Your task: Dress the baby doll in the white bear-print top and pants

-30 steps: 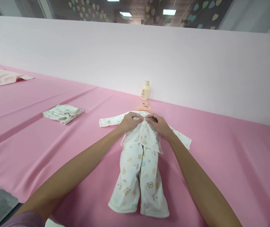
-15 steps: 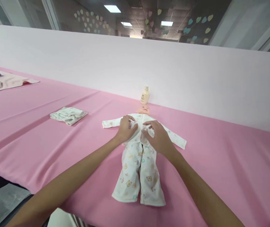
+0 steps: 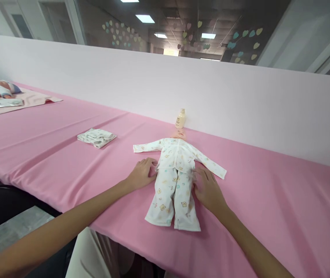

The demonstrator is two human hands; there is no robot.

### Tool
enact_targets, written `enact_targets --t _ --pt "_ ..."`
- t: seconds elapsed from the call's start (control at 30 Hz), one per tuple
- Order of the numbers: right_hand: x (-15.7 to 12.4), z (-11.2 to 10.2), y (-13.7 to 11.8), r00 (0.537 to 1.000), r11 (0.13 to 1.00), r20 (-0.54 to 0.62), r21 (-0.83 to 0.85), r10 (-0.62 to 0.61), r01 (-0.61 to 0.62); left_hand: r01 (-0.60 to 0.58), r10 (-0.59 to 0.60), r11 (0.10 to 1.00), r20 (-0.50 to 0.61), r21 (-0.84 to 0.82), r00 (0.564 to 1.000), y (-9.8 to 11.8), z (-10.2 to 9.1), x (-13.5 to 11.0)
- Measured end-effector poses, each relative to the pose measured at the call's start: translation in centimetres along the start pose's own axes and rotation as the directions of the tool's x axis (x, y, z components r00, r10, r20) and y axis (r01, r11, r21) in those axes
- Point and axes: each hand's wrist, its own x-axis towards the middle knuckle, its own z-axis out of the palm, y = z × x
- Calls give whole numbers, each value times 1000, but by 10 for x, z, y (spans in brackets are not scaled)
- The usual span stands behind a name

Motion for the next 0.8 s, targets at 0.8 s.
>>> enact_targets --t 0.8 --pt "-10 14 20 999 967 -26 -251 39 -44 93 -94 951 -13 295 996 11 2 8"
